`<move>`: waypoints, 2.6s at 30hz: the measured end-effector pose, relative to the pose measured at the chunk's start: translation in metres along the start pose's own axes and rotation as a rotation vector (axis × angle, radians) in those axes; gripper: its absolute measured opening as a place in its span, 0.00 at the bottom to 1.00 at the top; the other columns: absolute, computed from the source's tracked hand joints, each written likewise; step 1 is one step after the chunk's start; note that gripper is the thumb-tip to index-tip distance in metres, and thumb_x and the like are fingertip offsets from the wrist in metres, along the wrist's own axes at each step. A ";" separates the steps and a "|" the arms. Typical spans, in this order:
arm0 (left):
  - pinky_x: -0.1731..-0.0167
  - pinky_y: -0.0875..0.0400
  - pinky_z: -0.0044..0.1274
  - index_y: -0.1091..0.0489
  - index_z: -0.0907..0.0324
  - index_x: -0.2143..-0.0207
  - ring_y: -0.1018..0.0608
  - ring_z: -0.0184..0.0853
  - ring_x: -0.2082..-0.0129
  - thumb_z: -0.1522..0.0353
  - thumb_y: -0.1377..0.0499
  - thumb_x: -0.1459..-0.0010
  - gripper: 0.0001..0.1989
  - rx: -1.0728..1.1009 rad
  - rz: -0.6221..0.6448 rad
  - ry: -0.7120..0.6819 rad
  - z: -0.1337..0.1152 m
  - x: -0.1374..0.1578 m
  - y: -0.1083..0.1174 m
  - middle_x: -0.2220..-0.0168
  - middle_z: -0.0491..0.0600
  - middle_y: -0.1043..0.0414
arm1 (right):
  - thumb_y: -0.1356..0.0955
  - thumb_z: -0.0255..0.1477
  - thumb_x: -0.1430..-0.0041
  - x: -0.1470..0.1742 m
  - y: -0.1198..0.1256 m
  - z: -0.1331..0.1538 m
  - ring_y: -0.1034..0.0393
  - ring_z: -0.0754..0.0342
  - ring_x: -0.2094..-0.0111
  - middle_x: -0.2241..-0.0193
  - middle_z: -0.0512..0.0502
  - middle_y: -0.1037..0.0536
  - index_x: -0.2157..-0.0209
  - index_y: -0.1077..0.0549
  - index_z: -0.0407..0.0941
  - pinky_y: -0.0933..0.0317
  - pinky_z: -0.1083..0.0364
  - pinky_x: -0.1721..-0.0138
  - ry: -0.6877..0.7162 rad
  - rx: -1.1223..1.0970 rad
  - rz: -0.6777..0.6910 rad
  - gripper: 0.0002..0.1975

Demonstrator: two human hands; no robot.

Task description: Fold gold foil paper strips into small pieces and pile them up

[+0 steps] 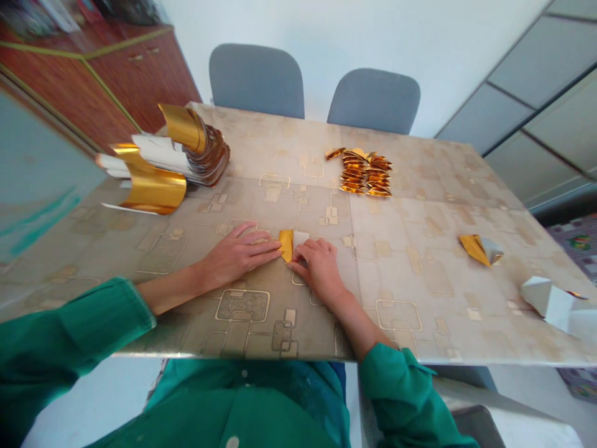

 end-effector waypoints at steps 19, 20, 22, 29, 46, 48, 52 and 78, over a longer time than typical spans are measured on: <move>0.36 0.50 0.44 0.28 0.52 0.46 0.32 0.40 0.39 0.73 0.45 0.33 0.15 -0.004 -0.029 0.068 -0.002 0.001 0.001 0.40 0.48 0.30 | 0.35 0.29 0.33 0.024 0.005 0.014 0.38 0.47 0.56 0.58 0.41 0.26 0.44 0.27 0.52 0.43 0.47 0.50 0.323 0.303 0.063 0.17; 0.36 0.50 0.43 0.28 0.52 0.47 0.32 0.41 0.40 0.73 0.45 0.33 0.15 -0.018 -0.024 0.068 -0.002 0.001 0.002 0.40 0.48 0.30 | 0.35 0.30 0.32 0.027 0.006 0.013 0.38 0.47 0.55 0.58 0.41 0.27 0.44 0.27 0.51 0.43 0.48 0.50 0.328 0.294 0.061 0.17; 0.36 0.50 0.43 0.28 0.52 0.47 0.32 0.41 0.40 0.73 0.45 0.32 0.15 -0.039 -0.025 0.067 -0.002 0.001 0.002 0.41 0.47 0.30 | 0.36 0.30 0.32 0.030 0.009 0.012 0.38 0.48 0.55 0.58 0.41 0.27 0.44 0.26 0.50 0.41 0.48 0.50 0.337 0.272 0.060 0.17; 0.35 0.47 0.41 0.28 0.55 0.48 0.29 0.39 0.43 0.74 0.45 0.33 0.14 0.011 -0.100 -0.010 -0.009 -0.005 0.006 0.44 0.49 0.28 | 0.37 0.31 0.31 0.033 0.013 0.013 0.36 0.49 0.58 0.61 0.42 0.26 0.48 0.24 0.50 0.40 0.48 0.51 0.341 0.205 0.049 0.15; 0.60 0.27 0.26 0.26 0.60 0.55 0.22 0.36 0.60 0.73 0.50 0.31 0.12 -0.082 -0.116 -0.187 -0.016 -0.027 -0.004 0.59 0.51 0.22 | 0.26 0.35 0.43 -0.009 0.024 -0.005 0.34 0.50 0.55 0.58 0.46 0.25 0.56 0.23 0.48 0.43 0.51 0.54 0.342 0.028 0.143 0.13; 0.60 0.27 0.26 0.26 0.60 0.55 0.22 0.35 0.60 0.73 0.50 0.30 0.13 -0.109 -0.112 -0.161 -0.014 -0.027 -0.006 0.59 0.51 0.22 | 0.26 0.35 0.44 -0.007 0.024 -0.003 0.34 0.49 0.55 0.58 0.46 0.25 0.56 0.23 0.48 0.43 0.51 0.54 0.335 0.063 0.118 0.15; 0.59 0.26 0.26 0.26 0.59 0.55 0.22 0.34 0.60 0.72 0.50 0.30 0.13 -0.093 -0.160 -0.106 -0.009 -0.023 -0.005 0.58 0.52 0.22 | 0.27 0.32 0.43 -0.002 0.024 0.004 0.34 0.49 0.56 0.58 0.47 0.24 0.56 0.24 0.48 0.45 0.51 0.55 0.359 0.130 0.073 0.12; 0.50 0.28 0.36 0.31 0.65 0.50 0.25 0.43 0.52 0.68 0.45 0.35 0.13 0.123 -0.124 0.022 -0.028 -0.002 0.002 0.53 0.57 0.26 | 0.28 0.30 0.41 -0.017 0.010 -0.007 0.34 0.53 0.67 0.72 0.50 0.25 0.70 0.26 0.47 0.45 0.53 0.62 0.161 -0.117 0.007 0.05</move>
Point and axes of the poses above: each hand's wrist, its own x-axis away from the middle knuckle, its own y-axis out of the back of the hand, z = x × y, the point moved 6 cm from there along -x, towards the middle knuckle
